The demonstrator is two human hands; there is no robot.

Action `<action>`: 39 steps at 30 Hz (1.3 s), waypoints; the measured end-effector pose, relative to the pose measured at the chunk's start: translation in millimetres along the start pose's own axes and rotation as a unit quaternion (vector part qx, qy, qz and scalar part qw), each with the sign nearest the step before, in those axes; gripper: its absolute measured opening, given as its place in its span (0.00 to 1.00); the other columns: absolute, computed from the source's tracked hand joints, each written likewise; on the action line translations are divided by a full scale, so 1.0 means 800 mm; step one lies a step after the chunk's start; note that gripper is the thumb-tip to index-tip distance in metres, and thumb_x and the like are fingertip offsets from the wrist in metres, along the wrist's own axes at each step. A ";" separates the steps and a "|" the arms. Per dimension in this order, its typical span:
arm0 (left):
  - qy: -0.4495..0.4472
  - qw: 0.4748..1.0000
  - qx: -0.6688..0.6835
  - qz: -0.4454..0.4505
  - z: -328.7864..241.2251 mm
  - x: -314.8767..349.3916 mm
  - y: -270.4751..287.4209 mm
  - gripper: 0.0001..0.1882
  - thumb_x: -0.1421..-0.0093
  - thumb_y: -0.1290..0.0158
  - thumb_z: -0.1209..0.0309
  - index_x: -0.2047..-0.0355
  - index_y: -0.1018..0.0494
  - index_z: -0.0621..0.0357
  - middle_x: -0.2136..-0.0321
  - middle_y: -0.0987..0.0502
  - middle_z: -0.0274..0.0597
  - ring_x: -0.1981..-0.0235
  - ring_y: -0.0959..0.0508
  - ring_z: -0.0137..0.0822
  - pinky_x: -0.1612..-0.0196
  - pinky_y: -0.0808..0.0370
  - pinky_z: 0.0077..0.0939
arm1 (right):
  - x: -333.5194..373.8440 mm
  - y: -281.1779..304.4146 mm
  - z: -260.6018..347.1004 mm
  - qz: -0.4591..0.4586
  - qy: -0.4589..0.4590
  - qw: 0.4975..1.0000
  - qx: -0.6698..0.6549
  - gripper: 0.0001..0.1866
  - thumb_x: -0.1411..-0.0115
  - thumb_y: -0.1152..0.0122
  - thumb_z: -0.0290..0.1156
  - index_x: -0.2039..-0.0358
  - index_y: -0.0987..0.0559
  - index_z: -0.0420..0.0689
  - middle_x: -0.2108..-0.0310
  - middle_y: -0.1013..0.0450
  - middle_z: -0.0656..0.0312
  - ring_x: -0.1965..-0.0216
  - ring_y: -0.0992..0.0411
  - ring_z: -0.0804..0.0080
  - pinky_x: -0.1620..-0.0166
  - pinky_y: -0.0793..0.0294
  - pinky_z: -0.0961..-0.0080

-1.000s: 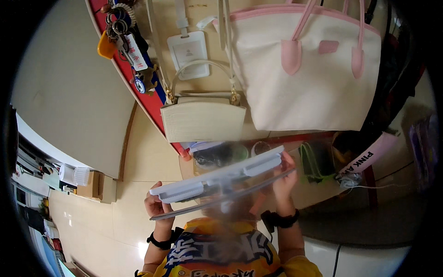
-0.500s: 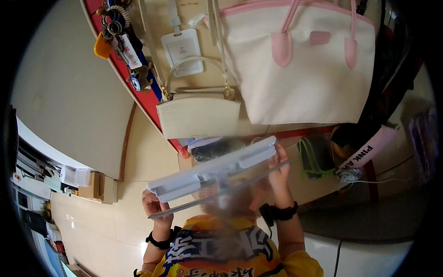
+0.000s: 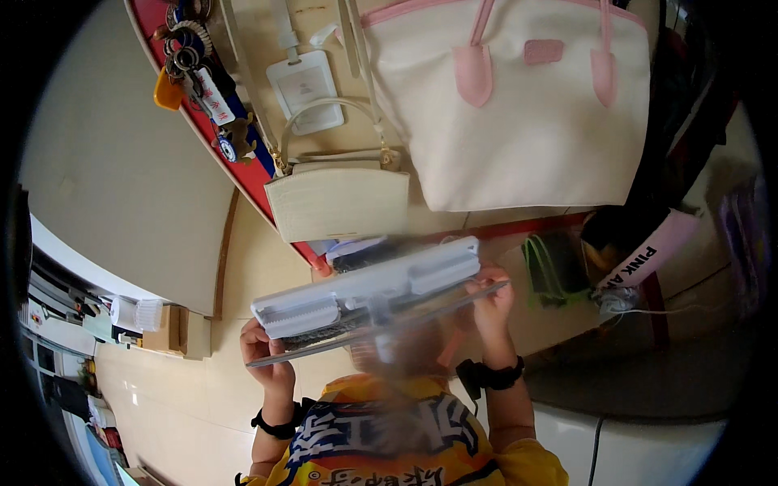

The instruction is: The person stirs food in a pan using a ladle, covers it with a lid, then attaches a cloth to a mop head by hand and picks up a spray bottle.

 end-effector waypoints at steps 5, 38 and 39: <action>0.018 0.999 -0.024 0.011 -0.004 -0.007 0.001 0.09 0.48 0.52 0.71 0.74 0.41 0.61 0.66 0.37 0.43 0.66 0.36 0.29 0.60 0.39 0.20 | -0.002 -0.004 0.002 0.003 -0.014 0.999 -0.031 0.13 0.60 0.43 0.14 0.75 0.33 0.42 0.65 0.34 0.61 0.68 0.37 0.81 0.66 0.36 0.83; -0.044 0.996 -0.073 0.039 -0.001 -0.015 -0.003 0.17 0.58 0.55 0.86 0.69 0.46 0.57 0.56 0.44 0.45 0.69 0.32 0.27 0.68 0.32 0.20 | 0.005 -0.016 0.002 -0.024 -0.064 0.989 -0.134 0.09 0.55 0.47 0.16 0.71 0.32 0.39 0.67 0.34 0.63 0.65 0.35 0.76 0.62 0.35 0.80; -0.045 0.996 -0.073 0.039 0.001 -0.014 -0.002 0.17 0.58 0.55 0.86 0.69 0.46 0.57 0.56 0.44 0.45 0.69 0.32 0.27 0.68 0.32 0.20 | 0.007 -0.014 0.000 -0.024 -0.064 0.989 -0.135 0.09 0.55 0.47 0.16 0.71 0.32 0.39 0.67 0.34 0.63 0.65 0.35 0.76 0.62 0.35 0.80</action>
Point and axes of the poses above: each hand's wrist, its own x-axis away from the middle knuckle, its own y-axis out of the back of the hand, z = x × y, the point moved 4 cm from there along -x, towards the middle knuckle
